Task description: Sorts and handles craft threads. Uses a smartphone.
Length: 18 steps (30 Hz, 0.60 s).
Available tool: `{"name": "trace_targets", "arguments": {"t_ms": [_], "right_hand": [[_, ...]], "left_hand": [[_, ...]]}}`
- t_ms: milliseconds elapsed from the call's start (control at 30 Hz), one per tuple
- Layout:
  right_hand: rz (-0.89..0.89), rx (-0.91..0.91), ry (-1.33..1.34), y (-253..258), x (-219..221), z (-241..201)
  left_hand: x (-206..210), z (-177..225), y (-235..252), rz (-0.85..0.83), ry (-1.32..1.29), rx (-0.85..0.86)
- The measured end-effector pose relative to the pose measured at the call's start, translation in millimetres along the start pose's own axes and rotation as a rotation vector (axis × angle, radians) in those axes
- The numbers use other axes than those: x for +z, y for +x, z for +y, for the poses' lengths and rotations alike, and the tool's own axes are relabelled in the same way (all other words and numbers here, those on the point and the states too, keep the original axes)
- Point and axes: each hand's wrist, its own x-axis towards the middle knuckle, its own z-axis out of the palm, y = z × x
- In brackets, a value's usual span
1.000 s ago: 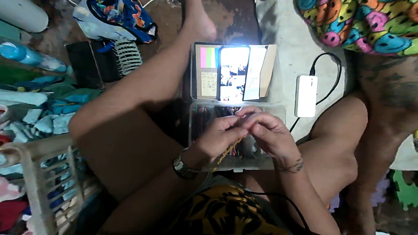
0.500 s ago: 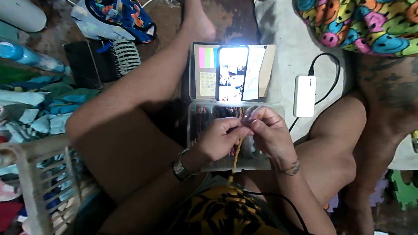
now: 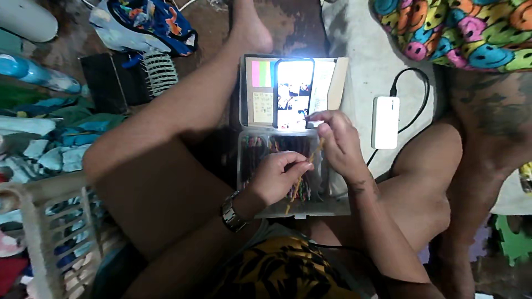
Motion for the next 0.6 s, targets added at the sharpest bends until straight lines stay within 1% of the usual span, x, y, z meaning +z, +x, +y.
{"name": "trace_targets", "arguments": {"t_ms": [33, 100, 167, 233, 300, 433, 533, 600], "right_hand": [[-0.044, -0.027, -0.143, 5.6, 0.7, 4.3], [-0.126, -0.058, -0.293, 12.8, 5.2, 10.6], [-0.207, -0.092, -0.379, 16.3, 9.2, 15.1], [-0.268, -0.086, -0.412, 19.8, 10.3, 17.8], [-0.256, -0.070, -0.401, 24.6, 9.1, 19.7], [-0.153, 0.001, -0.334, 37.1, 3.3, 26.6], [-0.082, 0.038, -0.320, 43.3, 2.7, 23.8], [-0.056, 0.073, -0.224, 39.5, 3.7, 19.3]], "left_hand": [[0.0, 0.3, -0.1, -0.011, -0.019, -0.004], [-0.3, 0.0, -0.4, -0.028, -0.039, -0.005], [-0.9, 0.4, -0.5, -0.041, -0.050, -0.017], [-1.6, 0.3, -0.5, -0.051, -0.062, -0.027], [-2.0, -0.5, -0.5, -0.070, -0.066, -0.040], [-0.9, -1.5, -0.7, -0.118, -0.065, -0.055], [-0.2, -1.6, -0.2, -0.133, -0.078, -0.055], [-0.5, -0.4, -0.1, -0.129, -0.126, -0.070]]}}
